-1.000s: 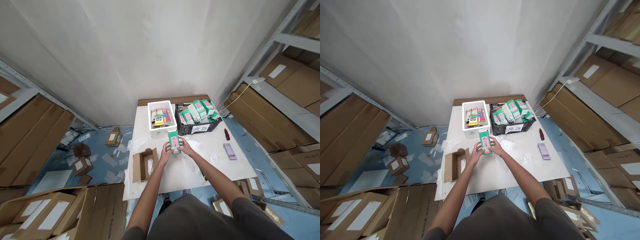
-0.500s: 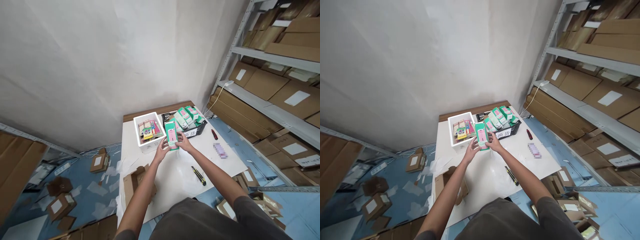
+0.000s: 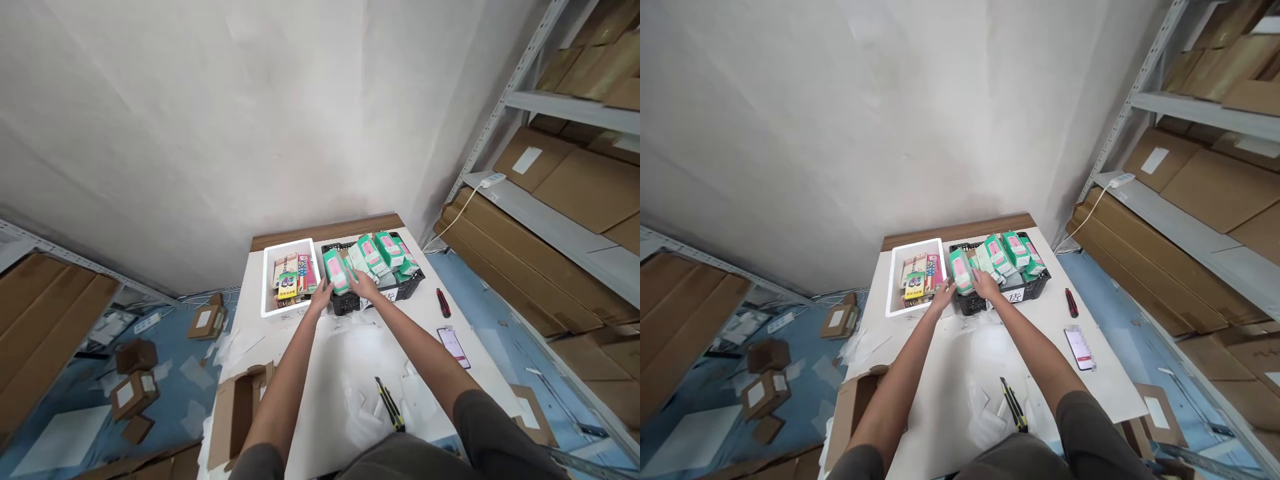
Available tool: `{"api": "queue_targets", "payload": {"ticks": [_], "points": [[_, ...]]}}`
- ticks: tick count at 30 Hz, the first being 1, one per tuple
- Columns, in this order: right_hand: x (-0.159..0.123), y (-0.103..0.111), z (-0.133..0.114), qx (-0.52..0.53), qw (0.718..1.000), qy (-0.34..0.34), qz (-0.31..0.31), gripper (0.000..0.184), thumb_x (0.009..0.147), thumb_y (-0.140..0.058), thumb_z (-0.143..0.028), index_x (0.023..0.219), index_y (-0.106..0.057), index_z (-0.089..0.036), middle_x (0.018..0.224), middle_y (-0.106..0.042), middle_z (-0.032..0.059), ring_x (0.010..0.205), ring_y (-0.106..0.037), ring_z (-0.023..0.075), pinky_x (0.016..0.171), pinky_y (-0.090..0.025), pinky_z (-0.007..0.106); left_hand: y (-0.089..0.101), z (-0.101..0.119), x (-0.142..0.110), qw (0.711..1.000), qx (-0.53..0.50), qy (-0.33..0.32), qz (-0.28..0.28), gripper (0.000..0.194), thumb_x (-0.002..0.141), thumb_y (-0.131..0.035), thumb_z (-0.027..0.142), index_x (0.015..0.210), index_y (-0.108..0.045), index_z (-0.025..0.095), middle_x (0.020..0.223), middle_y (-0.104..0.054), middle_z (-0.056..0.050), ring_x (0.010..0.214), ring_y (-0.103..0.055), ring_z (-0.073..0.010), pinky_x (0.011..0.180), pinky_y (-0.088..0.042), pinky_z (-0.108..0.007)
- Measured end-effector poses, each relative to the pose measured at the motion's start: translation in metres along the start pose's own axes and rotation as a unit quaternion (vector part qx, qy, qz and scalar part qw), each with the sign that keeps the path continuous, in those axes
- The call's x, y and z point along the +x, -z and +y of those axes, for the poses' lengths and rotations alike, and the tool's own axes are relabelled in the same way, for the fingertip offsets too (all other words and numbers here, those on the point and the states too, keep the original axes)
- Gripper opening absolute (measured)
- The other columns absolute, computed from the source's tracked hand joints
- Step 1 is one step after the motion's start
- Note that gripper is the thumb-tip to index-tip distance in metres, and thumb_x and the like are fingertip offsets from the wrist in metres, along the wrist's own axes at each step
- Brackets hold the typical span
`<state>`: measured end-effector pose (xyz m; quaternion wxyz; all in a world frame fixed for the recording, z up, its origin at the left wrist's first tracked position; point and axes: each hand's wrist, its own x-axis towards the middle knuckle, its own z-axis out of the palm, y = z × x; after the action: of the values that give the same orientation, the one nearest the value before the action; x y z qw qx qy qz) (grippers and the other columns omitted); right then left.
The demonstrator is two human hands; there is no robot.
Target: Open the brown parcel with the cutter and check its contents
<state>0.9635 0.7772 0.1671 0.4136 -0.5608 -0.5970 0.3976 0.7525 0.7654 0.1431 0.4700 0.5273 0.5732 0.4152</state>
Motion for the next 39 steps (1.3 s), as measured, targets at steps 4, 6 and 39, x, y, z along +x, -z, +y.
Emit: {"api": "queue_targets", "payload": {"ticks": [4,6,39], "points": [[-0.014,-0.007,0.011,-0.089,0.996,-0.024,0.016,0.053,0.084,-0.070,-0.026,0.136,-0.067,-0.028,0.136,-0.068,0.0087,0.133,-0.058,0.0343,0.115,-0.044,0.050,0.007,-0.025,-0.003,0.996,-0.009,0.085,-0.006,0.075,0.081,-0.082,0.048,0.147,-0.055,0.025,0.145,-0.062,-0.019,0.135,-0.058,-0.0356,0.106,-0.049,-0.050],[-0.027,-0.009,0.010,-0.102,0.995,0.001,0.015,0.054,0.084,-0.069,-0.029,0.138,-0.065,-0.027,0.139,-0.065,0.0092,0.134,-0.057,0.0326,0.117,-0.043,0.049,0.007,-0.032,-0.011,0.996,-0.028,0.077,-0.021,0.079,0.081,-0.082,0.047,0.151,-0.051,0.027,0.147,-0.060,-0.020,0.132,-0.060,-0.0351,0.105,-0.050,-0.050],[-0.355,-0.334,-0.005,-0.338,0.873,0.020,-0.352,0.058,0.073,-0.089,-0.028,0.128,-0.071,-0.021,0.176,0.007,0.0061,0.161,-0.005,0.0393,0.122,-0.035,0.049,0.285,-0.235,-0.383,0.964,0.240,0.025,-0.114,0.036,0.071,-0.084,0.021,0.107,-0.079,0.023,0.175,-0.016,-0.004,0.156,-0.032,-0.0333,0.123,-0.039,-0.045]]}}
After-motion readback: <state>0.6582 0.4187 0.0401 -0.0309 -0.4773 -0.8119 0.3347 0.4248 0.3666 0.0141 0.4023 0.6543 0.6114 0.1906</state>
